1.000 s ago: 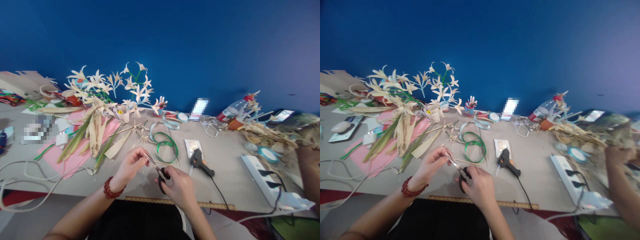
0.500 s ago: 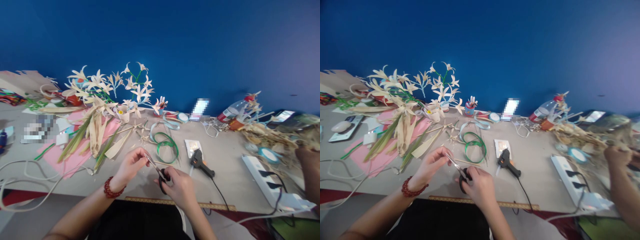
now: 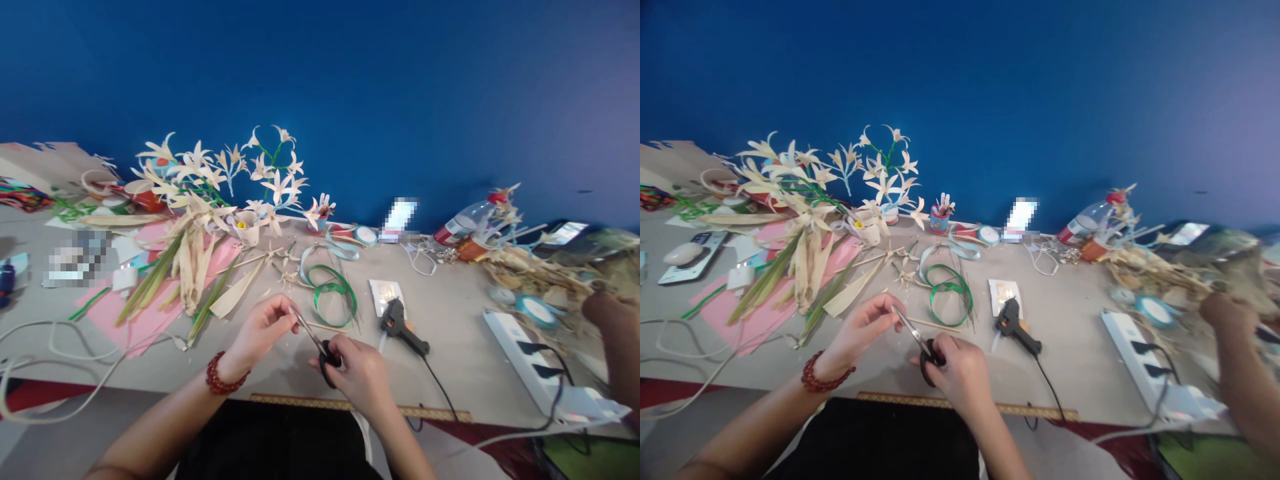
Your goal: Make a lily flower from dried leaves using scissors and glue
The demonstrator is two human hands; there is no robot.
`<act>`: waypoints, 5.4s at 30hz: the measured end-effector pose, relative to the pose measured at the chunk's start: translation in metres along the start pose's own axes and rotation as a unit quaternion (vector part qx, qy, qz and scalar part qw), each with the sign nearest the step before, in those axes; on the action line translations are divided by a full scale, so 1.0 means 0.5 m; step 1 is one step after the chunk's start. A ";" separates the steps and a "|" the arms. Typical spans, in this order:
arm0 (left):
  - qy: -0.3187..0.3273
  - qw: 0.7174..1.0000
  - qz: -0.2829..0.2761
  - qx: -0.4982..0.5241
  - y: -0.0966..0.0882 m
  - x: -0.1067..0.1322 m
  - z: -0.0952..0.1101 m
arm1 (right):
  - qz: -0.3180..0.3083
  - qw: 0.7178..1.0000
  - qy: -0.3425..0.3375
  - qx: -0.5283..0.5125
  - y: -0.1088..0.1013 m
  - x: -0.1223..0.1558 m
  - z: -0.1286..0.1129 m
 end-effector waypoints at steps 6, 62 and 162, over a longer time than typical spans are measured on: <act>0.001 1.000 -0.013 0.005 0.002 0.000 0.001 | -0.046 0.997 0.055 -0.034 0.015 -0.004 0.035; 0.032 0.988 0.057 -0.138 -0.086 0.005 -0.009 | -0.043 0.995 -0.044 0.074 0.077 -0.086 -0.021; 0.191 0.938 -0.044 -0.286 -0.041 0.020 0.049 | -0.303 0.731 0.148 -0.593 0.025 -0.055 -0.028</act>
Point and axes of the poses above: each hand's wrist, its own x-axis away from the middle knuckle, its own y-axis out of the palm, z = x × y, the point moved 8 cm from there along -x, towards the middle knuckle, and after that the axes turned 15 degrees about y, right-handed, at the moved point
